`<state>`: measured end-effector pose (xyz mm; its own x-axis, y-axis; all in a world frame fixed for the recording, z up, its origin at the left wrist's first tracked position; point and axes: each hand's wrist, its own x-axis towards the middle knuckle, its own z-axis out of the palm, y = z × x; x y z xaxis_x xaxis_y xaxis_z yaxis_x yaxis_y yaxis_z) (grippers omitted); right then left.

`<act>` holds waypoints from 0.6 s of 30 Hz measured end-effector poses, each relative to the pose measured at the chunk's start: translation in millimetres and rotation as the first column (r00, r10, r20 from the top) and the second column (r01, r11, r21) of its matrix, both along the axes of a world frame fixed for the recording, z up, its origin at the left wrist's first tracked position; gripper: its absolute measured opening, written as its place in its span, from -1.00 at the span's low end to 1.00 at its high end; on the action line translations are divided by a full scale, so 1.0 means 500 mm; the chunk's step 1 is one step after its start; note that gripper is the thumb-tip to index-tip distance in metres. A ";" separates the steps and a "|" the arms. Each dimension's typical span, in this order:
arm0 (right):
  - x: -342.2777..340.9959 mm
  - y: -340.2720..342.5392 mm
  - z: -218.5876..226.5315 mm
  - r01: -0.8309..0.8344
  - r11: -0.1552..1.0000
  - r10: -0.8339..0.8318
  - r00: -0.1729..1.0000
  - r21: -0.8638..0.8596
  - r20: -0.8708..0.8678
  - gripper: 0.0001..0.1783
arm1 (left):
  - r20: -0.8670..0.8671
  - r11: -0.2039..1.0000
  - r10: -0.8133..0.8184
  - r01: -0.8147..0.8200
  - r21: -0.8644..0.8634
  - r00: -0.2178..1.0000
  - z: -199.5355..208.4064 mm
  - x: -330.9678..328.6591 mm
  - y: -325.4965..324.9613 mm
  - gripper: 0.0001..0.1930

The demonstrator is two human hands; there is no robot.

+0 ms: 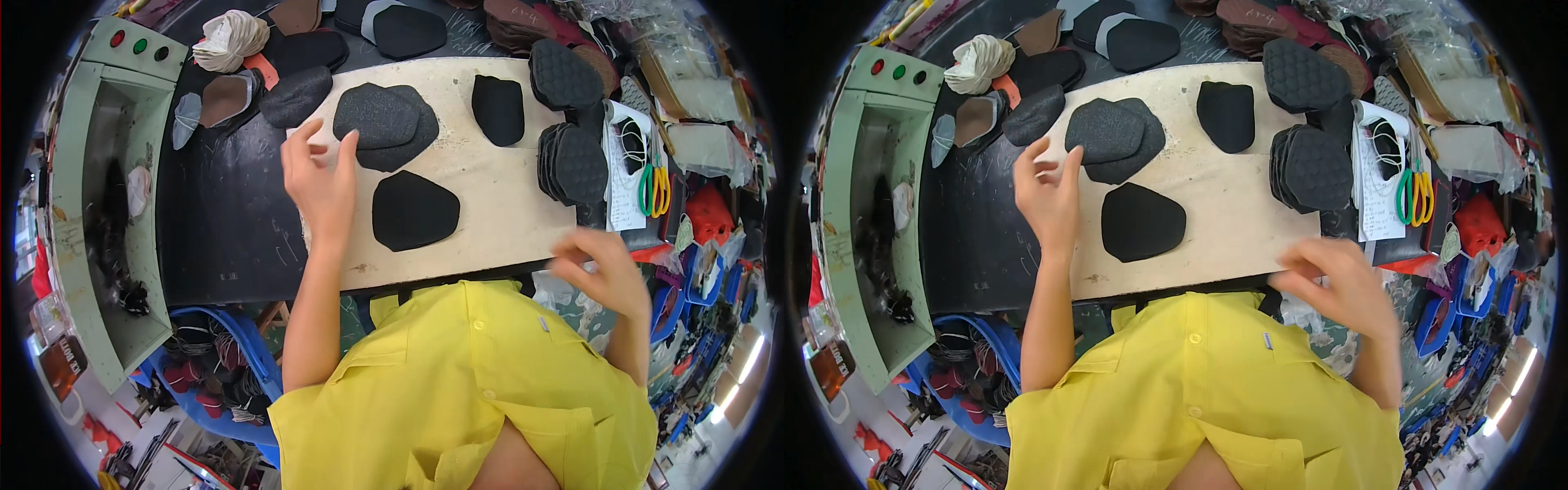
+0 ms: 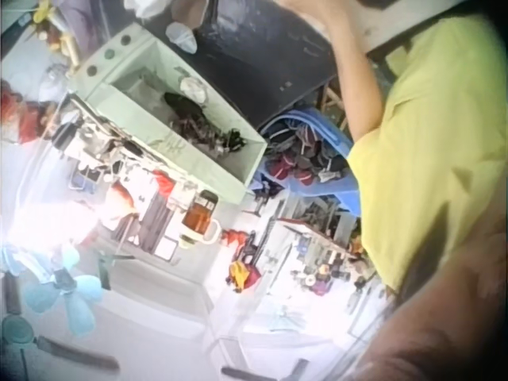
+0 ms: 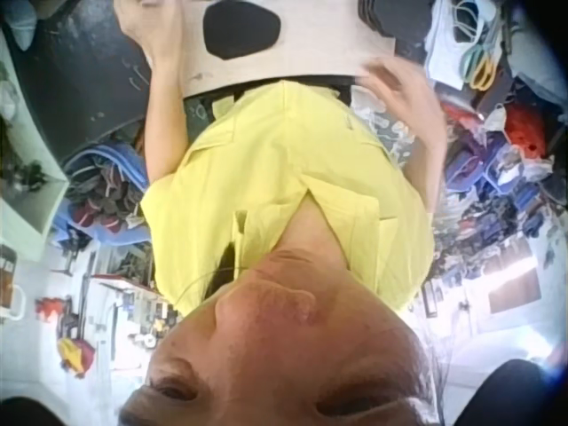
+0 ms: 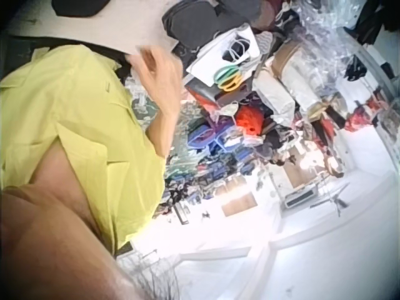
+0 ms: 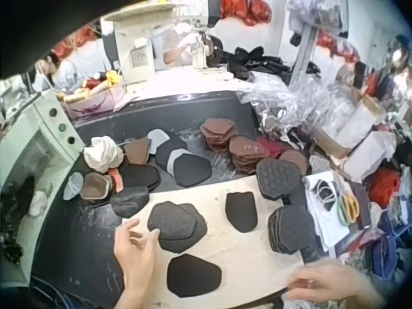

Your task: The person writes on a plastic bag with a marker, then organizes various shoe components on a workbench. They pick up black foam insoles and grey fabric pieces, aligning them and stacking them together. The person handles the materials one by one, inspecting the edges and stacking the assembled pairs.

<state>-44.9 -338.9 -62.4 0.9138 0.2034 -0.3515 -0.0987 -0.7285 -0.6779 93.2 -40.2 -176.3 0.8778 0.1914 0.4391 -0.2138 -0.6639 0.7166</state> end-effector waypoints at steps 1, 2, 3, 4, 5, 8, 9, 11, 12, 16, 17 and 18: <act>0.026 0.042 -0.037 0.017 0.999 -0.021 0.995 0.034 0.099 -0.66 | -0.051 0.998 -0.057 0.057 0.003 0.997 0.003 -0.013 0.010 -0.74; 0.062 0.092 -0.064 0.056 0.997 -0.064 0.982 0.051 0.178 -0.65 | -0.104 0.994 -0.110 0.110 0.000 0.988 0.011 -0.030 0.025 -0.73; 0.097 0.139 -0.097 0.083 0.994 -0.099 0.961 0.075 0.258 -0.62 | -0.154 0.988 -0.152 0.154 -0.001 0.976 0.018 -0.051 0.038 -0.73; 0.124 0.174 -0.145 0.071 0.996 -0.085 0.925 0.052 0.371 -0.58 | -0.214 0.959 -0.282 0.277 -0.054 0.935 0.023 -0.072 0.044 -0.71; 0.146 0.199 -0.179 0.056 0.998 -0.065 0.875 0.033 0.479 -0.54 | -0.266 0.916 -0.402 0.386 -0.111 0.876 0.028 -0.094 0.051 -0.69; 0.174 0.240 -0.184 -0.045 0.999 0.048 0.974 -0.019 0.221 -0.57 | -0.180 0.892 -0.430 0.447 0.070 0.885 0.011 -0.147 0.049 -0.60; 0.172 0.245 -0.188 -0.059 0.998 0.057 0.961 0.001 0.271 -0.60 | -0.150 0.913 -0.385 0.400 0.085 0.911 0.006 -0.154 0.043 -0.60; 0.168 0.236 -0.193 -0.090 0.996 0.073 0.925 0.029 0.373 -0.65 | -0.080 0.948 -0.293 0.300 0.101 0.953 -0.005 -0.160 0.028 -0.61; 0.164 0.232 -0.191 -0.041 0.989 -0.006 0.947 0.141 0.320 -0.68 | -0.092 0.961 -0.254 0.262 0.085 0.963 -0.005 -0.166 0.030 -0.62; 0.142 0.201 -0.151 0.047 0.963 -0.174 0.862 0.266 0.476 -0.72 | -0.307 0.939 -0.333 0.284 -0.194 0.892 0.036 -0.181 0.048 -0.76; 0.138 0.197 -0.141 0.032 0.973 -0.166 0.781 0.227 0.603 -0.70 | -0.425 0.877 -0.429 0.255 -0.406 0.797 0.050 -0.178 0.048 -0.73; 0.140 0.194 -0.135 -0.066 0.985 -0.072 0.685 0.160 0.725 -0.67 | -0.502 0.783 -0.539 0.182 -0.594 0.677 0.058 -0.176 0.045 -0.69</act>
